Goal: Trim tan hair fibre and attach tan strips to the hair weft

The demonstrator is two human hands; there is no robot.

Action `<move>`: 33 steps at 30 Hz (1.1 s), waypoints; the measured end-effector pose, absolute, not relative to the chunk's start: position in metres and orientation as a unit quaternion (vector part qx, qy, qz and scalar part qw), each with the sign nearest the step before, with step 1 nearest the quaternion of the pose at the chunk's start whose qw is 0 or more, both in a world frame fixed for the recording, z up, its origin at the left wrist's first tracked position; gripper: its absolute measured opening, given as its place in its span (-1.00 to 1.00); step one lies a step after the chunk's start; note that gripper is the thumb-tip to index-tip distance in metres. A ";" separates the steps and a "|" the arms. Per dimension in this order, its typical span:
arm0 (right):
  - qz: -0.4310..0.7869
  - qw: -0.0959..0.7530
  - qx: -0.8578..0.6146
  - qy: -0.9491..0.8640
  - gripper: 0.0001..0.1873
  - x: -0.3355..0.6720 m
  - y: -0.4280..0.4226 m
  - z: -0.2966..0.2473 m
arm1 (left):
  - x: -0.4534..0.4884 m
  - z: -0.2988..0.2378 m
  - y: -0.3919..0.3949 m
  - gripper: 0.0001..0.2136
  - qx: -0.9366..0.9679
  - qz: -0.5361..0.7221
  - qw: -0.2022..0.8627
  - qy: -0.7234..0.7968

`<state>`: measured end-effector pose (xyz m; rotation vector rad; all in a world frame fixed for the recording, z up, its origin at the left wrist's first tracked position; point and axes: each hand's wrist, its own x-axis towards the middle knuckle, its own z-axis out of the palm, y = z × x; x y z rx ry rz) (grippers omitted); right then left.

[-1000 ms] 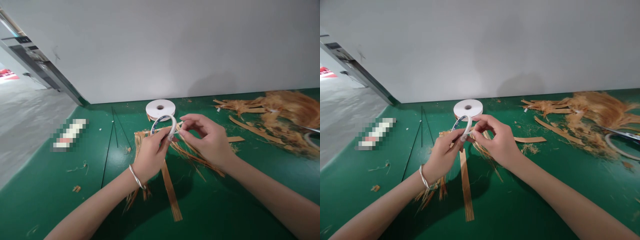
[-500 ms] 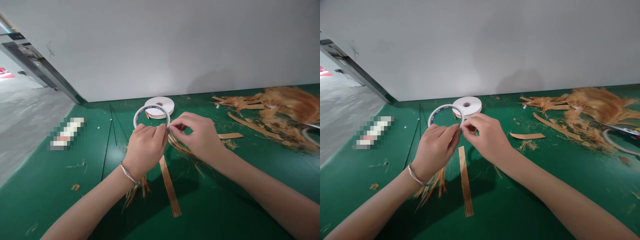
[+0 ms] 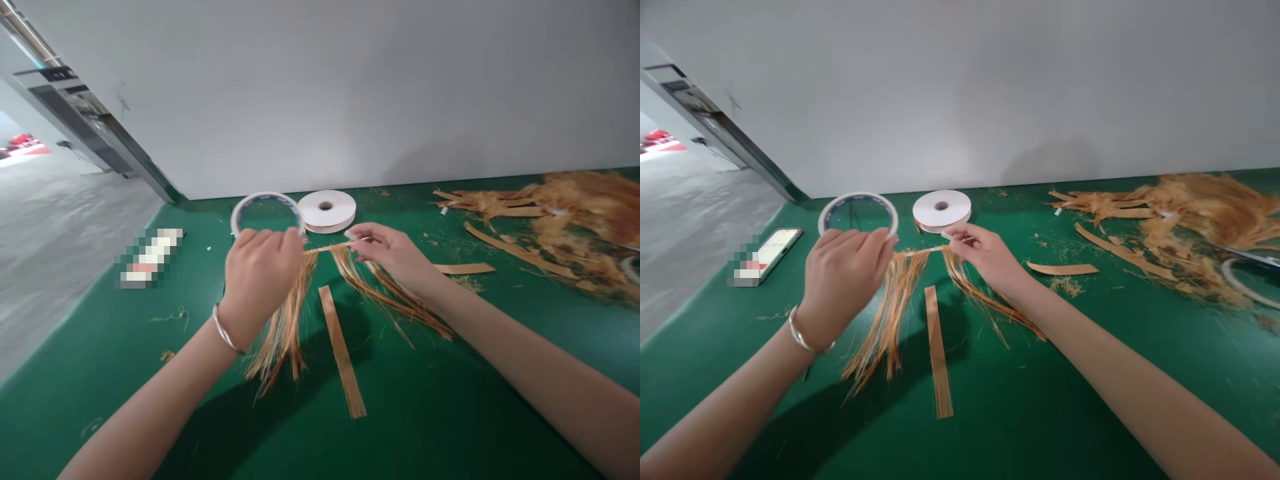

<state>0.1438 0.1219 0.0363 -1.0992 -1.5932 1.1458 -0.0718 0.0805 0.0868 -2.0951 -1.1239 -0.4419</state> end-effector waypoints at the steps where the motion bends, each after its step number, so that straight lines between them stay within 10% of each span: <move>1: 0.463 0.411 -0.437 -0.652 -0.64 0.148 0.119 0.035 | -0.085 0.078 0.086 -0.72 -0.794 -0.151 0.355 -0.471; 7: 0.468 0.274 -0.377 -0.751 -0.16 0.163 0.075 0.029 | -0.140 0.030 0.098 -0.76 -0.763 -0.024 0.291 -0.577; 13: 0.406 0.140 -0.372 -0.823 -0.21 0.158 0.041 0.015 | -0.104 0.036 0.090 -0.83 -0.844 -0.106 0.046 -0.523; 18: 0.402 0.174 -0.415 -0.797 -0.24 0.158 0.035 0.012 | -0.066 0.029 0.098 -0.62 -0.870 -0.052 -0.114 -0.476; 26: 0.435 0.273 -0.435 -0.740 -0.31 0.161 0.033 0.004 | -0.062 0.030 0.096 -0.94 -0.876 -0.122 -0.243 -0.399; 33: 0.765 0.296 -0.314 -0.479 -0.20 0.147 0.042 0.025 | -0.053 0.068 0.072 -0.92 -0.858 -0.280 -0.340 -0.266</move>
